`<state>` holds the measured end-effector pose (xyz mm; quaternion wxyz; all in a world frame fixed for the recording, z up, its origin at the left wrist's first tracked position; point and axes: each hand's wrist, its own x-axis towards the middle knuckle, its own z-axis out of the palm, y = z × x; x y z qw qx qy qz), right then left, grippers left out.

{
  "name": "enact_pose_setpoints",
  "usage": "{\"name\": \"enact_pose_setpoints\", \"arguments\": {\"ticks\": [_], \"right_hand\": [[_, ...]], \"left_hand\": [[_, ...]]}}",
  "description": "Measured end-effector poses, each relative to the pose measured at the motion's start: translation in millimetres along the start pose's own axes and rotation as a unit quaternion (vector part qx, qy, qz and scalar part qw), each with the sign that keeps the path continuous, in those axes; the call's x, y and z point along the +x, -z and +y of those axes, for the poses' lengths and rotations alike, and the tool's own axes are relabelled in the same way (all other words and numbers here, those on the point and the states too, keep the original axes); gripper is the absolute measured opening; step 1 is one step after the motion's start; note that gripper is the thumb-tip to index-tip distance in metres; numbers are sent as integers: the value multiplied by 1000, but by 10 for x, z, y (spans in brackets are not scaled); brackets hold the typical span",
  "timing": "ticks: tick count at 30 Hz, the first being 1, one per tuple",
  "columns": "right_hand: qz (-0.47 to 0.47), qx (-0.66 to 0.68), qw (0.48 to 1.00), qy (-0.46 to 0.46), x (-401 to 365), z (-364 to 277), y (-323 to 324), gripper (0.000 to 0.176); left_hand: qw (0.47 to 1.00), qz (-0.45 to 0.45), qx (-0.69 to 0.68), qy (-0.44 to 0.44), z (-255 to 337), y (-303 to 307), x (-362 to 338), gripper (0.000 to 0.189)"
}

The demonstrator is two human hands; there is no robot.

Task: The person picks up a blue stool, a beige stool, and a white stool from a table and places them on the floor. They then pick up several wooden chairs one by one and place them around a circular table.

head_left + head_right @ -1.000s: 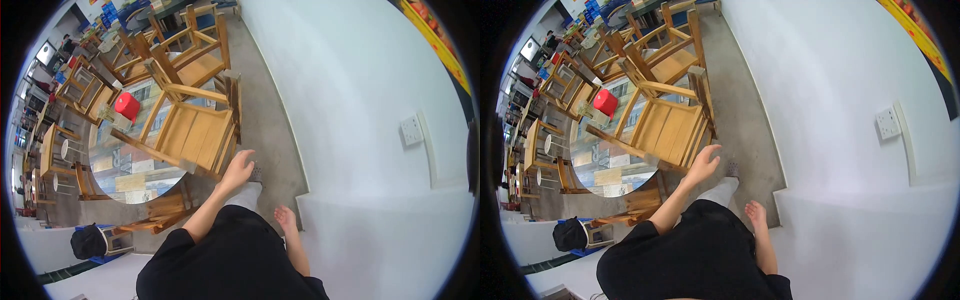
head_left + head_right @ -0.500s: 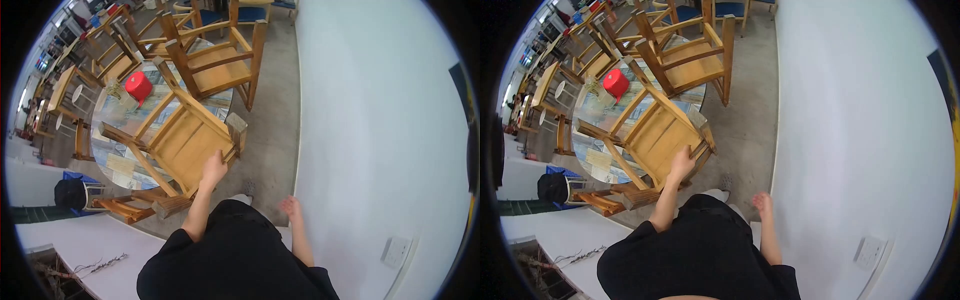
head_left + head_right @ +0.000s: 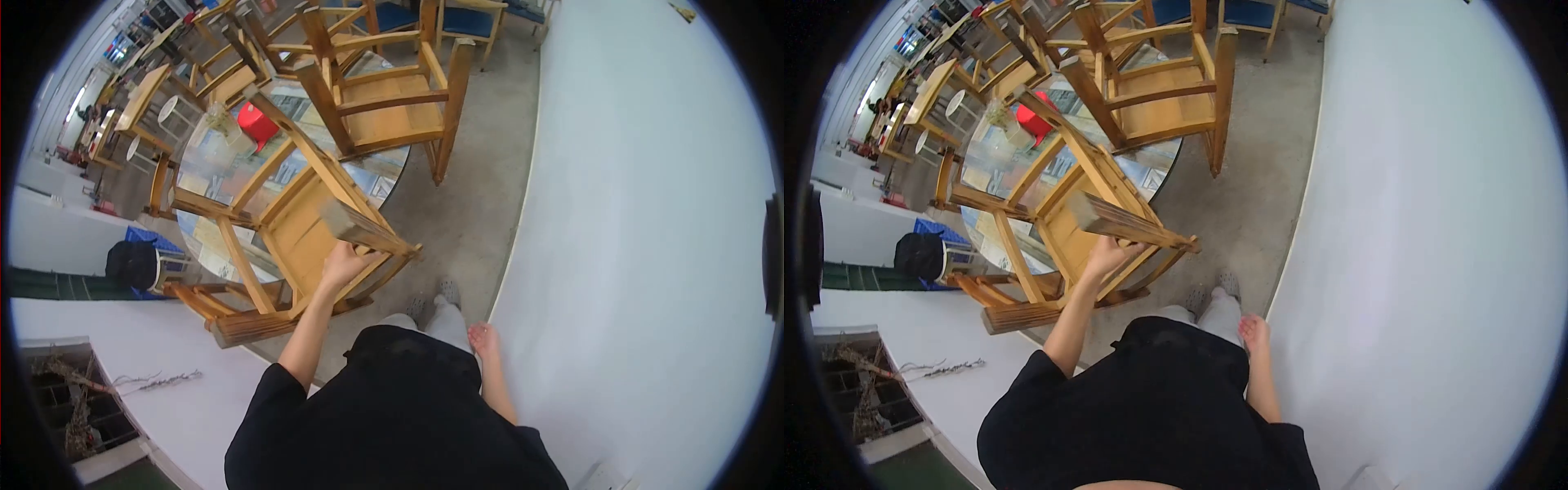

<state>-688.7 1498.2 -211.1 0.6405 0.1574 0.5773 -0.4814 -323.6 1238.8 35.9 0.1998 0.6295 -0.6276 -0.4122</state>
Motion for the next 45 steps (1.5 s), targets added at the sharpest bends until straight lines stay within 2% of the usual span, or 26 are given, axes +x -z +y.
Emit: {"name": "enact_pose_setpoints", "arguments": {"ticks": [1, 4, 6, 8, 10, 12, 13, 14, 16, 17, 20, 23, 26, 29, 32, 35, 38, 41, 44, 45], "right_hand": [[-2, -22, 1000, -3, 41, -84, -51, 31], [-21, -103, 994, 0, 166, -494, -325, 36], [-53, -176, 983, 12, 176, -831, -657, 34], [-134, -276, 950, 58, 410, -1127, -858, 53], [-116, -312, 938, 99, 250, -1428, -1326, 76], [-124, -349, 923, 106, 285, -1671, -1696, 95], [-137, -362, 916, 106, 378, -1782, -1833, 93], [-151, -373, 909, 108, 471, -1912, -1982, 91], [-253, -375, 888, 85, 535, -2183, -2280, 86], [-300, -373, 875, 68, 518, -2303, -2385, 84], [-341, -439, 831, 18, 513, -2697, -2707, 89], [-367, -513, 776, 14, 256, -2776, -3066, 68], [-404, -528, 746, 23, 258, -2618, -3369, 59], [-461, -569, 681, 14, 234, -2398, -3766, 64], [-480, -582, 655, -29, -116, -2098, -4174, 44], [-529, -635, 559, -72, -299, -1779, -4491, 43], [-513, -658, 546, -80, -775, -1554, -4650, 42], [-524, -671, 522, -55, -962, -1365, -4780, 49], [-526, -670, 519, -73, -1332, -1180, -4863, 46], [-542, -673, 501, -39, -1525, -1088, -4865, 44]], "left_hand": [[998, 21, -36, -38, 54, 81, -18, 49], [986, 59, -151, -46, 432, 396, -163, 41], [982, 108, -155, 3, 778, 622, -395, 36], [966, 159, -204, 22, 969, 750, -581, 30], [932, 214, -293, 16, 1046, 799, -814, 24], [906, 231, -354, 10, 1170, 849, -1027, 21], [891, 241, -384, 4, 1246, 861, -1120, 19], [893, 279, -352, 6, 1338, 863, -1204, 18], [892, 348, -287, 18, 1493, 806, -1399, 17], [881, 376, -285, 42, 1525, 754, -1520, 19], [833, 453, -313, 56, 1457, 540, -1804, 21], [799, 485, -333, 122, 1183, 338, -2209, 21], [763, 526, -351, 138, 704, 107, -2597, 21], [723, 548, -382, 177, 320, -144, -2989, 21], [674, 556, -436, 216, -134, -425, -3297, 22], [628, 538, -504, 248, -772, -764, -3600, 22], [566, 531, -575, 258, -1306, -1064, -3728, 18], [532, 502, -630, 260, -1714, -1218, -3792, 16], [514, 498, -649, 258, -1971, -1261, -3812, 14], [506, 485, -664, 261, -2274, -1362, -3890, 15]]}}
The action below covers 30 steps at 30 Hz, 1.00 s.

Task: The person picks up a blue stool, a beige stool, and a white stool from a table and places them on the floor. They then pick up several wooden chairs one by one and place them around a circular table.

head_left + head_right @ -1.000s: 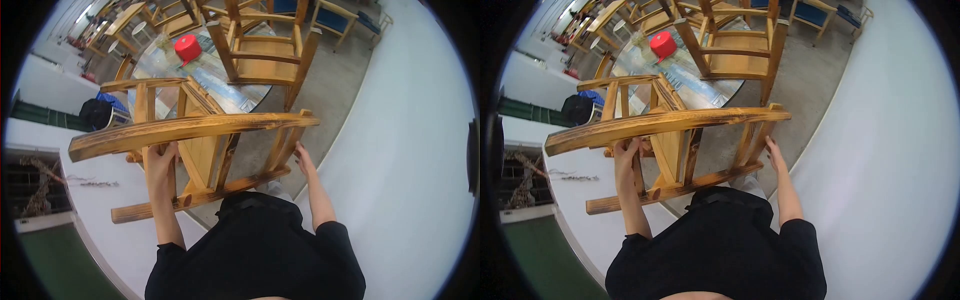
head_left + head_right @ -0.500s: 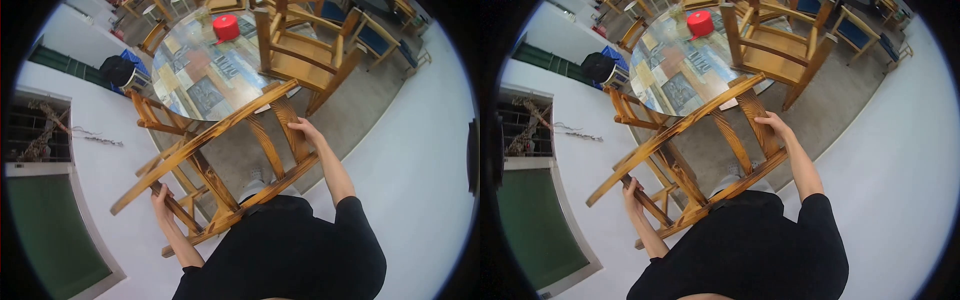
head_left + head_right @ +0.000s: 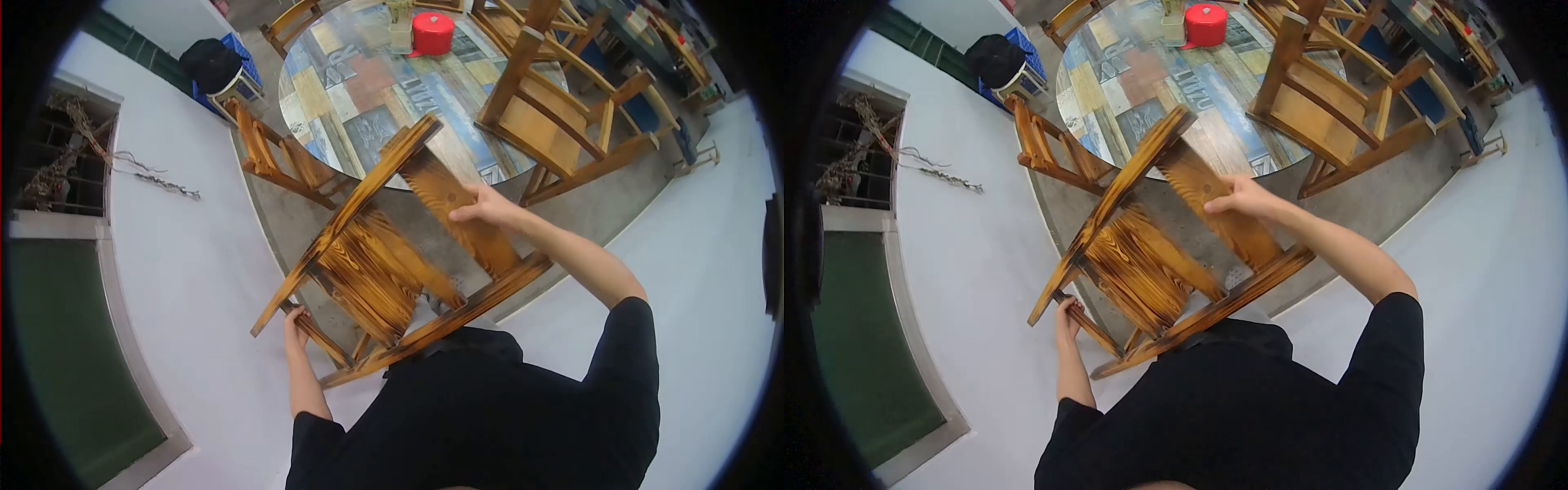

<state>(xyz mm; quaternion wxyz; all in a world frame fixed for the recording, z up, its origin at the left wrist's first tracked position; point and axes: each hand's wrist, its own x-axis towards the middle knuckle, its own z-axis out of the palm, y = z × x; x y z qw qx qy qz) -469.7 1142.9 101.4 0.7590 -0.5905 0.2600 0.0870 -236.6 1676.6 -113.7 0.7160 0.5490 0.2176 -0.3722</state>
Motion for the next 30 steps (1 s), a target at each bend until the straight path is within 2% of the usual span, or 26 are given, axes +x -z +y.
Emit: {"name": "enact_pose_setpoints", "arguments": {"ticks": [2, 3, 4, 5, 6, 9, 11, 12, 13, 16, 20, 24, 27, 28, 30], "right_hand": [[-17, -34, 999, 33, 50, -70, -427, 40], [-34, -94, 993, 65, 108, -36, -638, 35], [-29, -136, 986, 89, 97, -95, -917, 32], [-33, -197, 969, 147, 252, 122, -1102, 31], [-21, -247, 960, 126, 296, 121, -1320, 32], [-17, -346, 919, 190, 713, 483, -1672, 29], [-14, -399, 888, 229, 999, 793, -1703, 28], [-14, -429, 869, 248, 1081, 848, -1695, 29], [-27, -457, 862, 217, 1100, 848, -1667, 28], [-36, -511, 846, 147, 1141, 882, -1459, 25], [-9, -542, 831, 124, 1287, 1139, -1021, 24], [8, -547, 832, 90, 1108, 1451, -898, 25], [8, -543, 837, 64, 953, 1711, -924, 24], [8, -543, 838, 44, 900, 1761, -953, 25], [24, -499, 865, 56, 718, 1857, -947, 28]], "left_hand": [[993, 75, 88, 12, -23, 223, 255, 21], [984, 113, 135, 17, 8, 270, 322, 24], [947, 233, 220, 32, 23, 230, 363, 40], [954, 185, 221, 85, 99, 296, 430, 49], [970, 140, 175, 93, 149, 157, 388, 54], [987, 1, 98, 130, 340, -794, 11, 75], [978, -133, 2, 159, 439, -1264, -99, 92], [974, -154, -42, 163, 452, -1428, -70, 96], [966, -175, -88, 166, 440, -1564, -28, 99], [960, -154, -108, 210, 344, -1925, 119, 105], [958, -156, -113, 210, 173, -2333, 191, 100], [951, -117, -74, 278, 48, -2547, 219, 96], [941, -73, -63, 324, -322, -2365, 432, 92], [932, -51, -81, 350, -404, -2292, 473, 64], [948, -22, -82, 306, -613, -2134, 523, 43]]}}
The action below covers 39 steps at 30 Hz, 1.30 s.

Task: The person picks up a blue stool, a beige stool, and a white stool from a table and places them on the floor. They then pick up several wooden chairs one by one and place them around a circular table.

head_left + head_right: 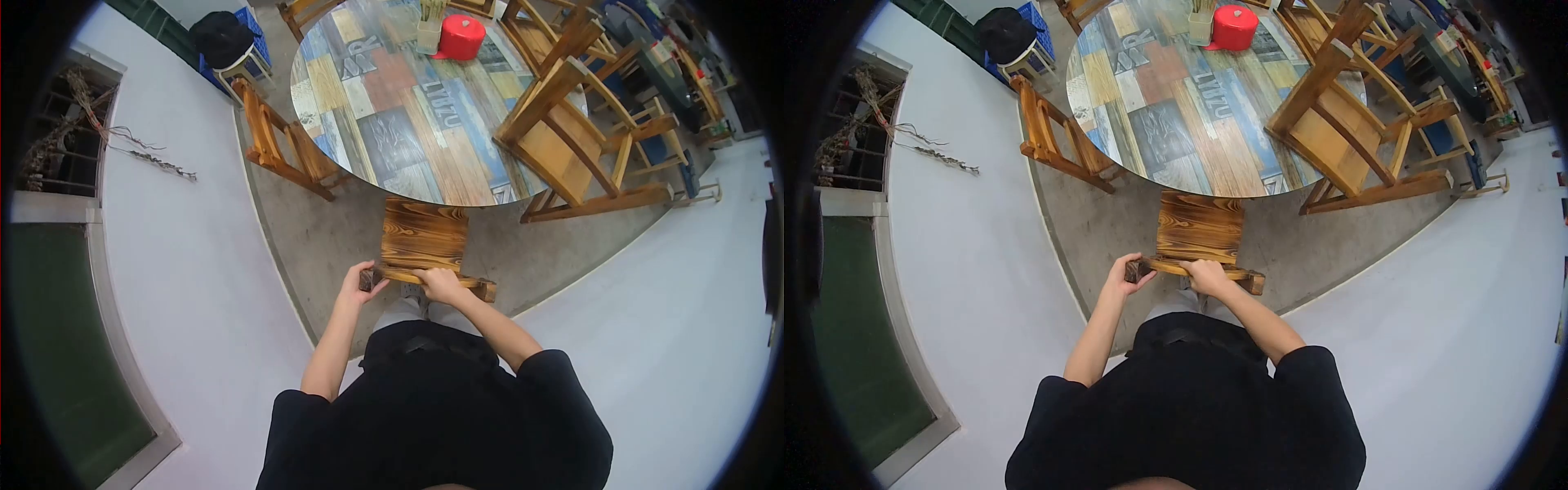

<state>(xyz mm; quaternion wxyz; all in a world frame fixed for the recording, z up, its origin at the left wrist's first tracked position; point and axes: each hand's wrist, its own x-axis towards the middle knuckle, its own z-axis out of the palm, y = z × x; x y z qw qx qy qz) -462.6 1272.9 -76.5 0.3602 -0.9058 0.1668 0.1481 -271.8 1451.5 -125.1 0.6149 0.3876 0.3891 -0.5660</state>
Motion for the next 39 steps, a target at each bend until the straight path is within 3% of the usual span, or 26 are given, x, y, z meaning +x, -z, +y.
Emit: {"name": "enact_pose_setpoints", "arguments": {"ticks": [2, 4, 6, 7, 8, 9, 10, 11, 13, 16, 23, 31, 34, 39], "right_hand": [[-14, 20, 998, -54, -229, -115, 271, 40], [131, -77, 987, -48, -470, 202, 251, 43], [250, -17, 958, -141, -762, 468, 264, 50], [220, 142, 930, -259, -889, 676, 143, 55], [182, 295, 864, -365, -981, 943, -68, 60], [139, 437, 764, -454, -1068, 1080, -188, 65], [102, 533, 707, -454, -1160, 1038, -178, 71], [64, 621, 640, -448, -1220, 994, -178, 76], [87, 690, 544, -470, -1158, 700, -137, 58], [152, 765, 441, -443, -1019, 822, -392, 31], [160, 811, 421, -372, -991, 925, -383, 27], [204, 798, 411, -391, -729, 859, -113, 23], [167, 828, 401, -354, -633, 874, -161, 25], [149, 814, 433, -358, -450, 748, -257, 31]], "left_hand": [[999, 17, -1, -37, -103, 152, -44, 27], [998, 23, 4, -60, -166, 246, -164, 16], [998, -3, 8, -62, -162, 356, -107, 24], [998, -16, 9, -62, -151, 393, -81, 28], [999, 33, 17, -26, -130, 369, -117, 32], [996, 80, 24, 10, -114, 294, -193, 36], [991, 125, 31, 45, -105, 195, -264, 41], [989, 126, 74, 21, -103, 114, -347, 39], [977, 134, 162, -27, -118, 49, -519, 35], [968, 34, 232, -86, -87, 301, -334, 25], [957, -8, 243, -160, -54, -43, -461, 21], [957, -3, 245, -152, 230, -278, -217, 28], [954, 2, 251, -165, 360, -394, -233, 25], [955, -5, 258, -146, 728, -415, -183, 23]]}}
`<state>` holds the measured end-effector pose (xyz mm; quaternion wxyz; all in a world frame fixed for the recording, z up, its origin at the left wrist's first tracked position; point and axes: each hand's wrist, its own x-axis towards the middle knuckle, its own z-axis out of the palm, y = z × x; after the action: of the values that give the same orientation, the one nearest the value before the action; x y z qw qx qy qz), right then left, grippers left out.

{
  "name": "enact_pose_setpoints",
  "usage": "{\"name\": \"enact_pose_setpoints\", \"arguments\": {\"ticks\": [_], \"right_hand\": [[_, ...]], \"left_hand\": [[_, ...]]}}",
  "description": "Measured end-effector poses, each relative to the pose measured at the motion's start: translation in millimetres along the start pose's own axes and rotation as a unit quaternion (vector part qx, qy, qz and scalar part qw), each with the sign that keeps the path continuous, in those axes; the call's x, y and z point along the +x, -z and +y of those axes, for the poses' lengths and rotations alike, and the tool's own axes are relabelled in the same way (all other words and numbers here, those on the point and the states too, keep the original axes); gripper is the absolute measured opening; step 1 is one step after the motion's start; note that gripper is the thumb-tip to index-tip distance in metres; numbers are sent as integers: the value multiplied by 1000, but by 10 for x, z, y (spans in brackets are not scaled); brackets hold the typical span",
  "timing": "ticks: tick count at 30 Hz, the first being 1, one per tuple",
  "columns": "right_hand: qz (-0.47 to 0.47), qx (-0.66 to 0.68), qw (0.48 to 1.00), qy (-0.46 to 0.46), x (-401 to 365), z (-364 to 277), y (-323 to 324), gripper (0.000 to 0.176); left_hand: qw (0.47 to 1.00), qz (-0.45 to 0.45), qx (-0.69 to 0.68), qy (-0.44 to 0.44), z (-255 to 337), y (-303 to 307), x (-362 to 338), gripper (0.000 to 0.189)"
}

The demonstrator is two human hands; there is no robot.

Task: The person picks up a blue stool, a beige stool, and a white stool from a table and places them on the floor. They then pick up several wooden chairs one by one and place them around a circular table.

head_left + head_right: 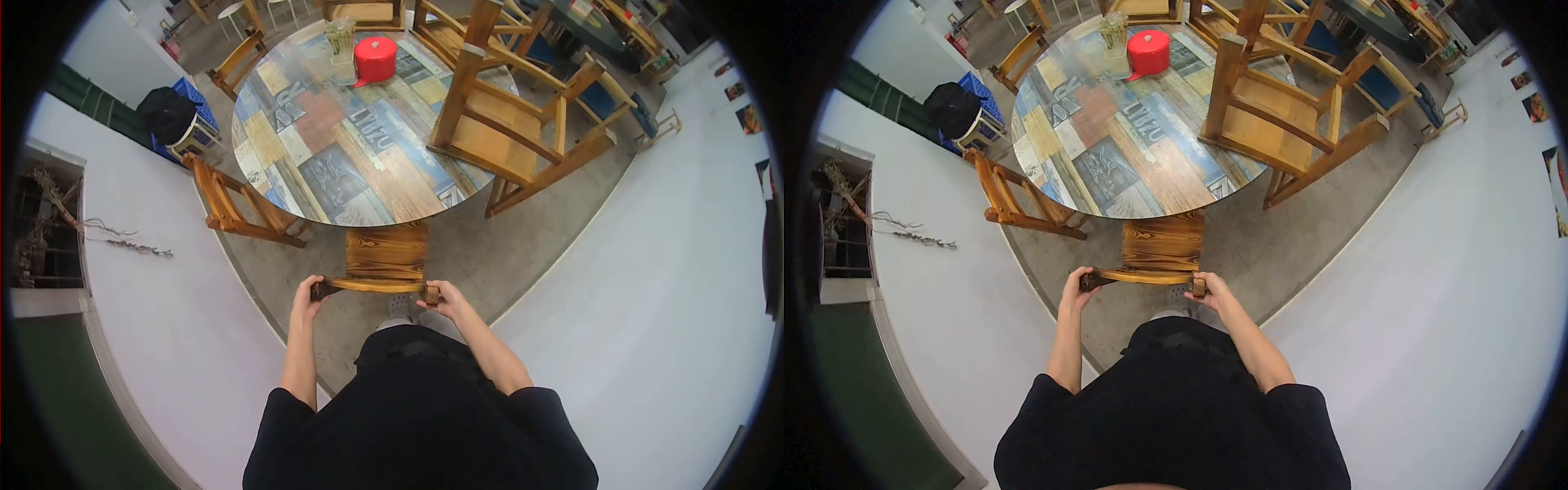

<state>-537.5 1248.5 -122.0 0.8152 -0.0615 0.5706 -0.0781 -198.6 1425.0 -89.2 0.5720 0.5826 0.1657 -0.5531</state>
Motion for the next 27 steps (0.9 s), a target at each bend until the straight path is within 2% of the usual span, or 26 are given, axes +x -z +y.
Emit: {"name": "enact_pose_setpoints", "arguments": {"ticks": [4, 8, 11, 14, 17, 20, 21, 23, 24, 25, 26, 27], "right_hand": [[20, -26, 999, -6, 33, -17, -16, 30], [31, -47, 998, -5, 11, 19, -41, 29], [-6, -61, 998, -5, 95, -10, 14, 30], [1, -114, 993, 7, 102, -43, -42, 30], [-25, -144, 989, 1, 34, -71, -55, 37], [-37, -266, 963, -23, -164, -218, -47, 53], [-24, -335, 942, -12, -164, -258, -18, 68], [1, -442, 897, 7, -190, -342, -12, 74], [21, -485, 874, 16, -171, -367, 12, 75], [55, -522, 848, 71, -159, -354, 36, 61], [39, -527, 842, 109, -159, -386, 105, 60], [24, -532, 834, 146, -179, -440, 183, 58]], "left_hand": [[1000, 14, -9, 12, 12, -6, 27, 23], [999, 19, -7, -25, -35, 14, 0, 21], [999, 26, -20, -10, -182, 141, -112, 18], [999, 37, -22, -8, -160, 140, -152, 18], [1000, 26, 6, -11, -137, 162, -152, 24], [999, 52, -2, -2, -219, 226, -25, 33], [991, 117, 51, -30, -238, 163, -50, 36], [953, 244, 156, -89, -273, 33, -126, 43], [907, 314, 231, -157, -324, -22, -125, 47], [846, 379, 302, -223, -380, -95, -116, 51], [770, 438, 366, -285, -435, -191, -88, 55], [760, 435, 364, -318, -456, -361, -180, 57]]}}
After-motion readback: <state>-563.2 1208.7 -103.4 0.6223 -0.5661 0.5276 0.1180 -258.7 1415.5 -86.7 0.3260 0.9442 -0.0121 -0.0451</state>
